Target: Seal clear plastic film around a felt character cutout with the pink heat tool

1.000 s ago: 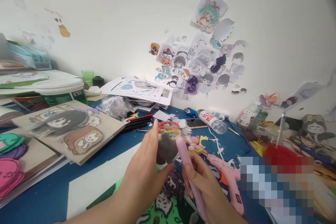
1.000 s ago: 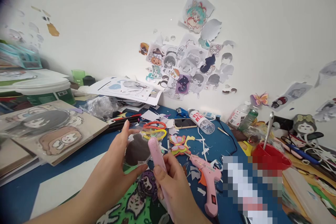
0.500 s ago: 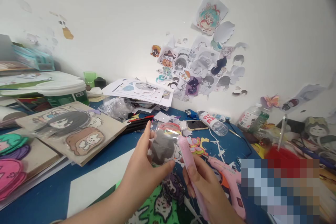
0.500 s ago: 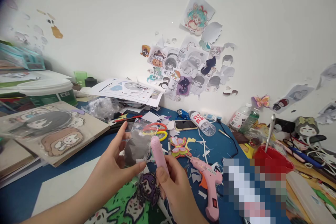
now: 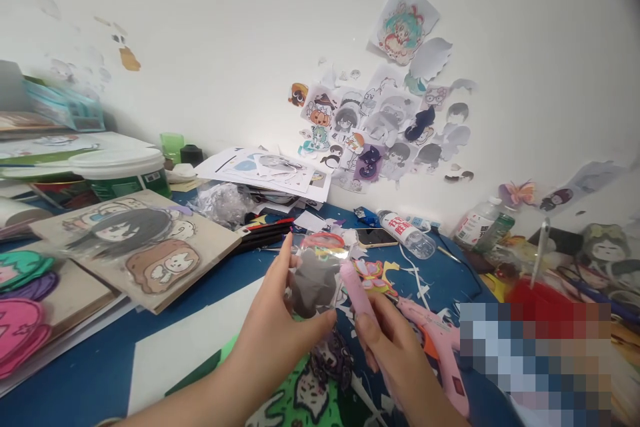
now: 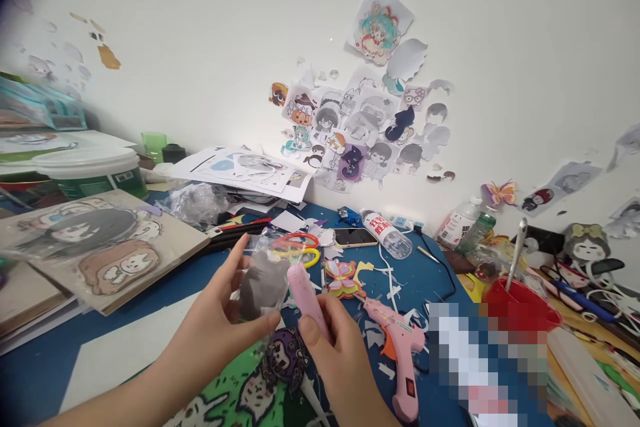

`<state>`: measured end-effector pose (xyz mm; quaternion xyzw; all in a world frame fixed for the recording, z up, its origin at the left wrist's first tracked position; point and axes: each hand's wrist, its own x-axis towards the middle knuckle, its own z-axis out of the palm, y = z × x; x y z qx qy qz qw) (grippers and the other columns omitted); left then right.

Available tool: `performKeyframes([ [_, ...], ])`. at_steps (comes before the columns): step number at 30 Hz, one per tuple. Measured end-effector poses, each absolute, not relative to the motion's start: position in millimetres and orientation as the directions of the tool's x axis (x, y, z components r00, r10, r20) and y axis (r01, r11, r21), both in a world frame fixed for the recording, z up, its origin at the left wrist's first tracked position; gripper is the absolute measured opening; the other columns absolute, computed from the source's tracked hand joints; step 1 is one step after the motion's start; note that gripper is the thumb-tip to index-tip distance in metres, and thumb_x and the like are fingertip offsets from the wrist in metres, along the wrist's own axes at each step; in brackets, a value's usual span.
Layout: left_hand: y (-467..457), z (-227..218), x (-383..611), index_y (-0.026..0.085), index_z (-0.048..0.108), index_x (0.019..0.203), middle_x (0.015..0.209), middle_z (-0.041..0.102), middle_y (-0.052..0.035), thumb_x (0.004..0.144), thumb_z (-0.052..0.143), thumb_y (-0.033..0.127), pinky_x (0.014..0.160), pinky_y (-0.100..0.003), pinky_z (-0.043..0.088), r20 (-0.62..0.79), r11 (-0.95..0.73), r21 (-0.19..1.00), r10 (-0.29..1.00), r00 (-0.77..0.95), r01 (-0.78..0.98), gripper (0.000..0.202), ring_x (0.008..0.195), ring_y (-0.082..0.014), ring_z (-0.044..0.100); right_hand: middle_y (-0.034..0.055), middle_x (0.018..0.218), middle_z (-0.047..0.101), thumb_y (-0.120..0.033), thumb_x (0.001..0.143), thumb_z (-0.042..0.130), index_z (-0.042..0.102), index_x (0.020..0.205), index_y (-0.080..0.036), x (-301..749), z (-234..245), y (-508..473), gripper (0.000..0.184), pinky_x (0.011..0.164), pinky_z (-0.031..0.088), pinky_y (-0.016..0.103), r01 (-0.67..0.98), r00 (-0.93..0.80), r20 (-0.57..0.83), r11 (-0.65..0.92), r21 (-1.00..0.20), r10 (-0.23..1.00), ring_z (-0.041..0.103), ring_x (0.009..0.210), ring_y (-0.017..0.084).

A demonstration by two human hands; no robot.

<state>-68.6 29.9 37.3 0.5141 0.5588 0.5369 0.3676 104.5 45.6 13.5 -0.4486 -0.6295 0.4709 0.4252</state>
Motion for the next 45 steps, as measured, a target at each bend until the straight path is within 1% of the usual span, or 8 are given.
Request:
performKeyframes([
  [4,29,45,-66,0.025,0.009,0.144,0.136,0.043,-0.0134,0.063,0.072,0.025,0.079,-0.032,0.054,0.066,-0.073,0.997,0.985,-0.161,-0.039,0.103,0.109,-0.0261,0.056,-0.0027,0.063,0.045,-0.059,0.08,0.051,0.056,0.088,-0.02,105,17,47,0.04,0.051,0.03,0.025,0.168,-0.227,0.099,0.139,-0.976,0.969,0.039,0.052,0.012],
  [10,26,44,-60,0.023,0.011,0.144,0.126,0.055,-0.0099,0.056,0.074,0.017,0.079,-0.029,0.052,0.036,-0.049,0.965,0.998,-0.054,-0.256,0.108,0.102,-0.0221,0.06,-0.0052,0.056,0.04,-0.059,0.077,0.055,0.054,0.095,-0.02,101,18,48,0.043,0.046,0.024,0.024,0.055,-0.306,0.042,0.062,-0.997,0.951,0.034,0.047,0.011],
  [17,30,37,-65,0.026,0.016,0.143,0.13,0.052,-0.0095,0.055,0.076,0.018,0.077,-0.031,0.053,0.052,-0.02,0.923,0.996,0.073,-0.384,0.107,0.108,-0.0277,0.057,-0.0025,0.061,0.044,-0.065,0.067,0.061,0.051,0.072,-0.019,99,33,44,0.048,0.047,0.027,0.024,-0.115,-0.307,0.068,0.034,-0.993,0.949,0.036,0.049,0.009],
  [24,32,32,-69,0.027,0.027,0.14,0.129,0.051,-0.0097,0.057,0.077,0.019,0.083,-0.038,0.049,0.087,-0.016,0.917,0.983,0.162,-0.398,0.098,0.107,-0.0292,0.056,-0.0029,0.061,0.045,-0.063,0.067,0.064,0.052,0.078,-0.018,104,27,48,0.048,0.047,0.026,0.024,-0.127,-0.38,0.054,0.006,-0.992,0.923,0.038,0.047,0.008],
  [28,32,38,-70,0.027,0.017,0.143,0.124,0.053,-0.0089,0.057,0.076,0.018,0.083,-0.034,0.049,0.093,-0.024,0.94,0.978,0.186,-0.34,0.105,0.106,-0.027,0.056,-0.0039,0.059,0.044,-0.062,0.069,0.063,0.052,0.081,-0.017,106,30,49,0.048,0.047,0.026,0.024,-0.106,-0.393,0.047,0.005,-0.994,0.918,0.038,0.047,0.008],
  [33,27,46,-69,0.029,0.003,0.144,0.13,0.048,-0.0087,0.064,0.071,0.021,0.084,-0.032,0.05,0.057,-0.052,0.995,0.996,0.069,-0.083,0.106,0.109,-0.0256,0.054,-0.0056,0.057,0.041,-0.059,0.075,0.058,0.051,0.079,-0.019,106,27,48,0.041,0.044,0.026,0.023,-0.043,-0.314,0.035,0.023,-0.999,0.949,0.034,0.045,0.008],
  [38,28,42,-67,0.03,0.008,0.144,0.14,0.037,-0.0107,0.063,0.07,0.025,0.087,-0.036,0.048,0.156,-0.137,0.974,0.983,-0.094,0.182,0.102,0.12,-0.0305,0.045,-0.0061,0.058,0.038,-0.054,0.081,0.055,0.05,0.08,-0.02,108,15,49,0.034,0.046,0.026,0.022,0.11,-0.207,0.086,0.111,-0.988,0.975,0.034,0.05,0.009],
  [45,32,49,-68,0.027,0.011,0.144,0.127,0.054,-0.009,0.057,0.072,0.016,0.071,-0.027,0.051,-0.053,0.052,0.984,0.999,0.001,-0.172,0.107,0.099,-0.0234,0.061,-0.0037,0.061,0.042,-0.06,0.081,0.049,0.048,0.069,-0.018,109,25,52,0.043,0.046,0.028,0.023,-0.007,-0.209,0.108,0.109,-0.994,0.972,0.036,0.048,0.008],
])
